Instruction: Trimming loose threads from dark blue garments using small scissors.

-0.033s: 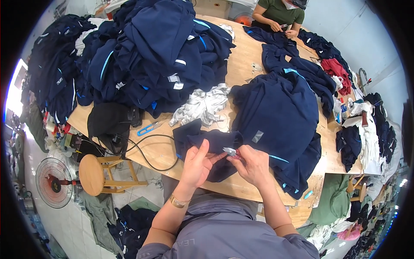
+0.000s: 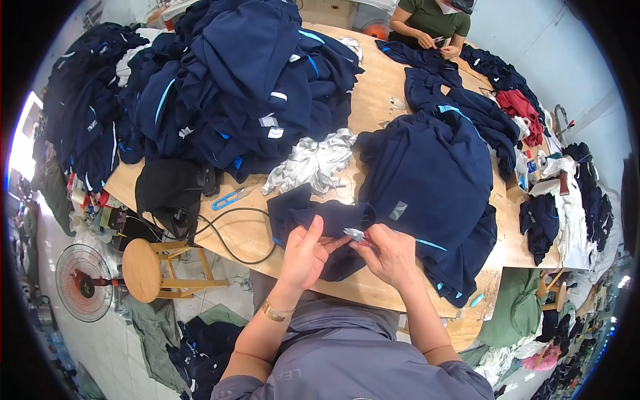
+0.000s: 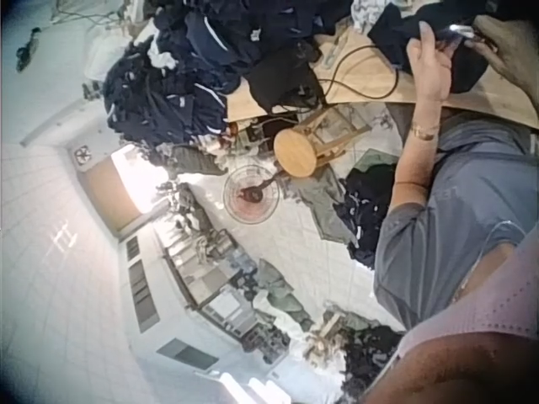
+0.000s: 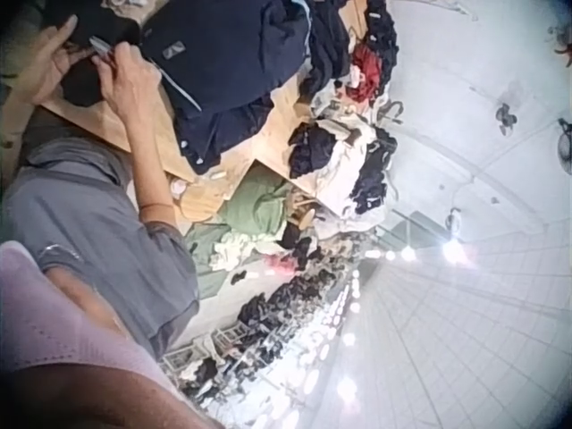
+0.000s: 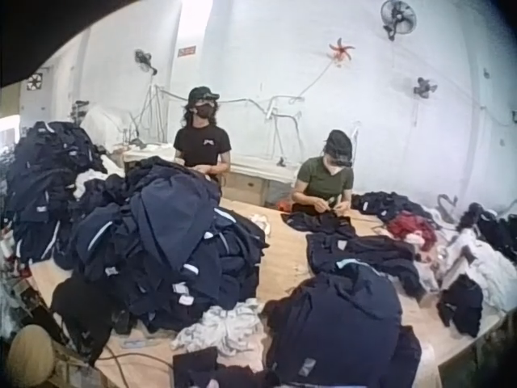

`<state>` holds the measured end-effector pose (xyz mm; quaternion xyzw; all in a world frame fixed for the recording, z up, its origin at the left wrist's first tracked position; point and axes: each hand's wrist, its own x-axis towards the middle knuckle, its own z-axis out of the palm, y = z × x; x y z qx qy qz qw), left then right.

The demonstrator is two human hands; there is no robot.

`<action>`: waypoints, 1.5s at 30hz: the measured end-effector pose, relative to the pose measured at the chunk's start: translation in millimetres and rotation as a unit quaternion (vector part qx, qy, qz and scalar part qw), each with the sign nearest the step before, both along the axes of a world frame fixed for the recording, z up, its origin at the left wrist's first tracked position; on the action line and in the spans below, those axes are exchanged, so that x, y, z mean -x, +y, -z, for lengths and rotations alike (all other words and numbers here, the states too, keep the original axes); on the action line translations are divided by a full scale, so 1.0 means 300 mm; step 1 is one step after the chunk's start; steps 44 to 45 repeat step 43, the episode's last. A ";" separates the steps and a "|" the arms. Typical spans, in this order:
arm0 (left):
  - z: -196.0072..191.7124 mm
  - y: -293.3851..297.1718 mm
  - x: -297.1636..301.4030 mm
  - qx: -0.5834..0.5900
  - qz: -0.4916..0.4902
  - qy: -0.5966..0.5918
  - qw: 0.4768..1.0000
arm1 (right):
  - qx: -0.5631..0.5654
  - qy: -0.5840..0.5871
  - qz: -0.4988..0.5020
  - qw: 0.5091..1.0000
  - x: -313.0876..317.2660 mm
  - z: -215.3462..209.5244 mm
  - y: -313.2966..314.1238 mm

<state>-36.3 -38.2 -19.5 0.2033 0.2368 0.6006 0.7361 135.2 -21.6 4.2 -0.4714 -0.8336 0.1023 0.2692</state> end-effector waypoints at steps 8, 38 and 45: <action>-0.027 -0.007 -0.014 0.017 -0.010 0.000 1.000 | 0.000 -0.021 -0.007 1.000 0.000 -0.009 -0.003; 0.012 0.017 -0.009 -0.036 0.017 0.048 0.998 | 0.085 0.406 0.029 0.909 0.092 0.072 -0.003; -0.006 0.020 -0.037 -0.027 -0.011 0.088 0.996 | 0.297 0.484 -0.028 0.823 0.073 0.097 0.012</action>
